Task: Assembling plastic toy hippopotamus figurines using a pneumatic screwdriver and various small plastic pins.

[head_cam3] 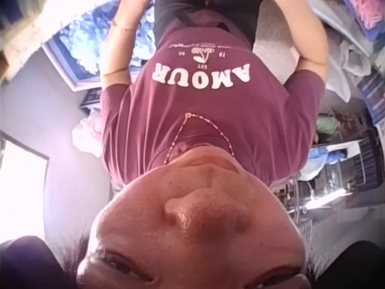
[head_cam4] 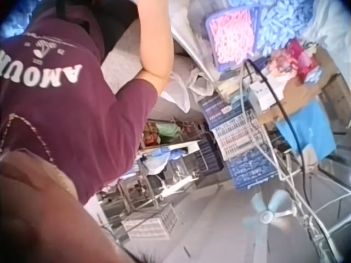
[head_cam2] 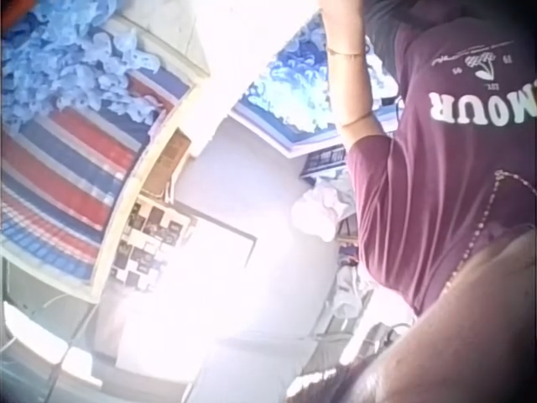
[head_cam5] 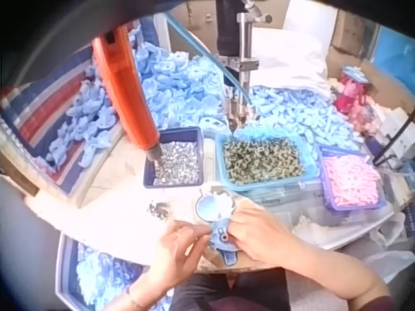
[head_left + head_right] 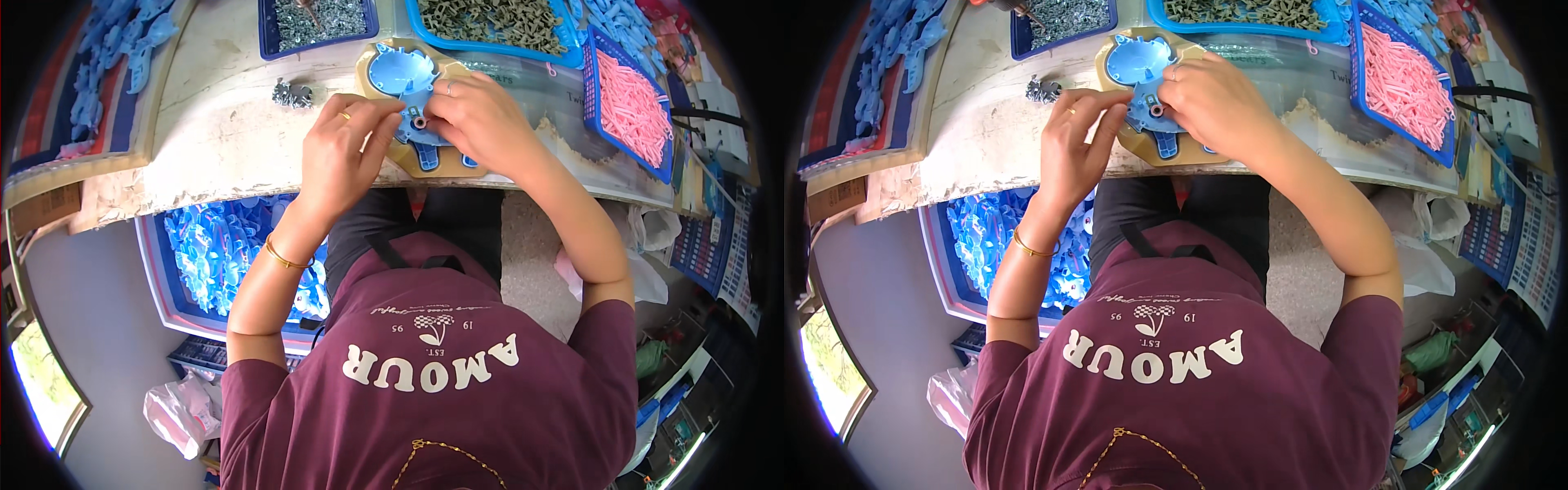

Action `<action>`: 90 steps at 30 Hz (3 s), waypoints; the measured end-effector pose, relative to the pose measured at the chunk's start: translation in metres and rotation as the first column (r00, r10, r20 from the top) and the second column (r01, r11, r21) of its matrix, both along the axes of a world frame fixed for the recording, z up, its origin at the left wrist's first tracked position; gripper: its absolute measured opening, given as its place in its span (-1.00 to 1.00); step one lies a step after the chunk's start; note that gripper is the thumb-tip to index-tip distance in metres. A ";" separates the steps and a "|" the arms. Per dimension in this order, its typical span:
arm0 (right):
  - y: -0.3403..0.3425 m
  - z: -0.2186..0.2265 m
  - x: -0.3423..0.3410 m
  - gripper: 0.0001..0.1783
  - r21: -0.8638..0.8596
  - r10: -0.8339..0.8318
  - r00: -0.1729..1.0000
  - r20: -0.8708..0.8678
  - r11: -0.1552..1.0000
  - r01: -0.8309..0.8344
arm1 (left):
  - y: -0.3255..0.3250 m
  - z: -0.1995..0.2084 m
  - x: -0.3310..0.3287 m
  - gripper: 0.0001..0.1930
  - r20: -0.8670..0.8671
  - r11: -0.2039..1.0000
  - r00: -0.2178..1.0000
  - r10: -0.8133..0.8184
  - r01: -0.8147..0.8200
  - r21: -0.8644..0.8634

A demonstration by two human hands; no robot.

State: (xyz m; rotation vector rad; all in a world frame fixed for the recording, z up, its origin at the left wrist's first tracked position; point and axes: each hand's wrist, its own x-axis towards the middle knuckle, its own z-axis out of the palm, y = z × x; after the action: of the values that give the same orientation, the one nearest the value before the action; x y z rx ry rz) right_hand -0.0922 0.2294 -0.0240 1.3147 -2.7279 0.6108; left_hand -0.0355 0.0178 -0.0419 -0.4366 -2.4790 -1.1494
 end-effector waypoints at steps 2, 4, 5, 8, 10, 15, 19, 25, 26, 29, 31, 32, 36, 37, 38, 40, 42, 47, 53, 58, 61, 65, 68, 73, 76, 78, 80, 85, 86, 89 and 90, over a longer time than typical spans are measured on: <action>0.000 -0.001 -0.003 -0.88 0.029 0.015 1.000 -0.008 0.999 -0.014 | 0.000 -0.002 -0.003 -0.82 -0.174 0.990 0.979 -0.106 0.088 -0.111; 0.000 -0.001 -0.008 -0.89 0.058 0.028 0.999 -0.016 0.998 -0.027 | 0.002 -0.002 -0.002 -0.81 -0.158 0.971 0.975 -0.158 0.125 -0.202; -0.002 0.000 -0.014 -0.88 0.097 0.054 0.998 0.018 0.994 -0.055 | 0.003 -0.002 -0.001 -0.78 -0.138 0.944 0.969 -0.205 0.158 -0.291; 0.002 -0.002 -0.013 -0.86 0.090 0.060 0.997 0.051 0.994 -0.065 | 0.005 -0.008 0.005 -0.68 -0.055 0.895 0.969 -0.242 0.201 -0.398; 0.012 0.000 -0.006 -0.85 0.046 0.043 0.998 0.049 0.998 -0.046 | 0.004 -0.009 0.005 -0.68 -0.046 0.887 0.969 -0.244 0.204 -0.413; 0.040 0.005 0.013 -0.87 -0.001 -0.227 0.968 0.103 0.974 0.228 | 0.008 -0.010 0.008 -0.68 -0.046 0.901 0.972 -0.229 0.194 -0.388; 0.041 -0.008 0.014 -0.90 -0.043 -0.209 0.977 -0.046 0.977 0.207 | 0.009 -0.010 0.005 -0.66 -0.036 0.907 0.973 -0.227 0.198 -0.373; 0.042 -0.010 0.007 -0.91 -0.086 -0.232 0.970 -0.079 0.971 0.225 | 0.009 -0.008 0.001 -0.68 -0.051 0.909 0.975 -0.216 0.181 -0.374; 0.042 -0.010 0.006 -0.90 -0.066 -0.243 0.969 -0.032 0.968 0.241 | 0.009 -0.008 0.001 -0.67 -0.058 0.910 0.975 -0.215 0.179 -0.373; 0.037 -0.002 0.004 -0.87 0.029 -0.229 0.972 0.044 0.973 0.228 | 0.005 -0.005 0.004 -0.66 -0.047 0.914 0.974 -0.221 0.190 -0.359; 0.025 0.005 -0.001 -0.81 0.083 -0.183 0.978 0.099 0.981 0.175 | 0.005 -0.012 0.005 -0.65 -0.058 0.928 0.972 -0.227 0.198 -0.316; 0.011 0.016 0.002 -0.72 -0.029 -0.198 0.925 0.325 0.975 0.219 | 0.005 -0.015 0.005 -0.65 -0.049 0.938 0.973 -0.226 0.204 -0.279; -0.071 0.062 -0.015 -0.57 -0.738 -0.117 0.993 -0.015 0.671 0.067 | 0.006 -0.004 0.003 -0.72 -0.125 0.972 0.977 -0.175 0.151 -0.178; -0.095 0.074 -0.028 -0.57 -0.747 -0.103 0.995 -0.017 0.663 0.056 | -0.001 -0.003 0.002 -0.72 -0.125 0.972 0.979 -0.163 0.137 -0.191; -0.115 0.089 -0.047 -0.45 -0.814 -0.172 0.967 -0.189 0.578 -0.057 | -0.007 -0.002 -0.004 -0.77 -0.124 0.971 0.987 -0.101 0.071 -0.230; -0.133 0.119 -0.057 -0.33 -0.856 -0.234 0.912 -0.337 0.479 -0.194 | -0.032 -0.005 -0.022 -0.90 -0.232 0.955 0.972 0.042 -0.107 -0.278; -0.120 0.145 -0.065 -0.34 -0.698 0.175 0.959 0.223 0.715 0.032 | -0.051 0.002 -0.044 -0.93 -0.228 0.893 0.961 0.159 -0.238 -0.381; -0.104 0.143 -0.050 -0.52 -0.684 0.203 0.797 0.569 0.654 0.322 | -0.076 0.001 -0.112 -0.82 -0.199 0.838 0.961 0.191 -0.265 -0.476; -0.085 0.123 -0.053 -0.57 -0.650 0.188 0.754 0.629 0.659 0.378 | -0.051 -0.002 -0.170 -0.69 0.180 0.767 0.971 0.155 -0.003 -0.641; -0.069 0.124 -0.056 -0.58 -0.725 0.230 0.799 0.555 0.604 0.330 | -0.059 0.002 -0.163 -0.76 0.181 0.803 0.968 0.174 -0.033 -0.595; -0.065 0.126 -0.057 -0.60 -0.740 0.210 0.821 0.531 0.587 0.329 | -0.065 -0.004 -0.156 -0.81 0.043 0.811 0.985 0.165 -0.111 -0.574; -0.050 0.126 -0.062 -0.65 -0.690 0.297 0.772 0.561 0.683 0.238 | -0.066 -0.002 -0.146 -0.76 -0.169 0.725 0.980 0.102 -0.190 -0.662; -0.065 0.108 -0.086 -0.67 -0.863 0.627 0.729 0.274 0.495 -0.102 | -0.063 0.003 -0.140 -0.72 -0.217 0.709 0.971 0.103 -0.224 -0.668; -0.048 0.129 -0.054 -0.70 -0.639 0.255 0.765 0.592 0.727 0.252 | -0.047 0.011 -0.112 -0.77 -0.272 0.797 0.960 -0.061 -0.117 -0.592; -0.046 0.126 -0.046 -0.69 -0.610 0.245 0.738 0.629 0.744 0.273 | -0.024 0.019 -0.082 -0.78 -0.243 0.852 0.946 -0.213 0.058 -0.521; -0.046 0.118 -0.036 -0.67 -0.732 0.388 0.719 0.576 0.637 0.243 | -0.009 0.015 -0.067 -0.80 -0.185 0.908 0.952 -0.245 0.158 -0.389; -0.048 0.109 -0.026 -0.65 -0.782 0.422 0.710 0.564 0.550 0.293 | 0.002 0.015 -0.051 -0.83 -0.143 0.925 0.957 -0.250 0.193 -0.327; -0.050 0.096 -0.022 -0.65 -0.959 0.533 0.817 0.221 0.271 0.082 | 0.018 0.011 -0.039 -0.85 -0.142 0.958 0.951 -0.275 0.258 -0.128; -0.045 0.106 -0.010 -0.65 -0.811 0.404 0.710 0.577 0.385 0.441 | 0.020 0.012 -0.037 -0.84 -0.138 0.962 0.953 -0.268 0.258 -0.087; -0.044 0.098 -0.013 -0.66 -0.848 0.363 0.785 0.502 0.387 0.363 | 0.023 0.016 -0.034 -0.83 -0.106 0.962 0.960 -0.261 0.250 -0.110; -0.043 0.097 -0.013 -0.66 -0.847 0.364 0.783 0.504 0.387 0.365 | 0.023 0.016 -0.033 -0.83 -0.103 0.962 0.960 -0.260 0.249 -0.110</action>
State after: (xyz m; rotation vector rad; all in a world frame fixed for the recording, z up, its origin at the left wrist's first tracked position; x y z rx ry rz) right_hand -0.1048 0.1864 0.0733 0.7891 -1.8458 2.5063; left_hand -0.0681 0.0413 -0.0255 -0.8480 -2.4333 -1.0660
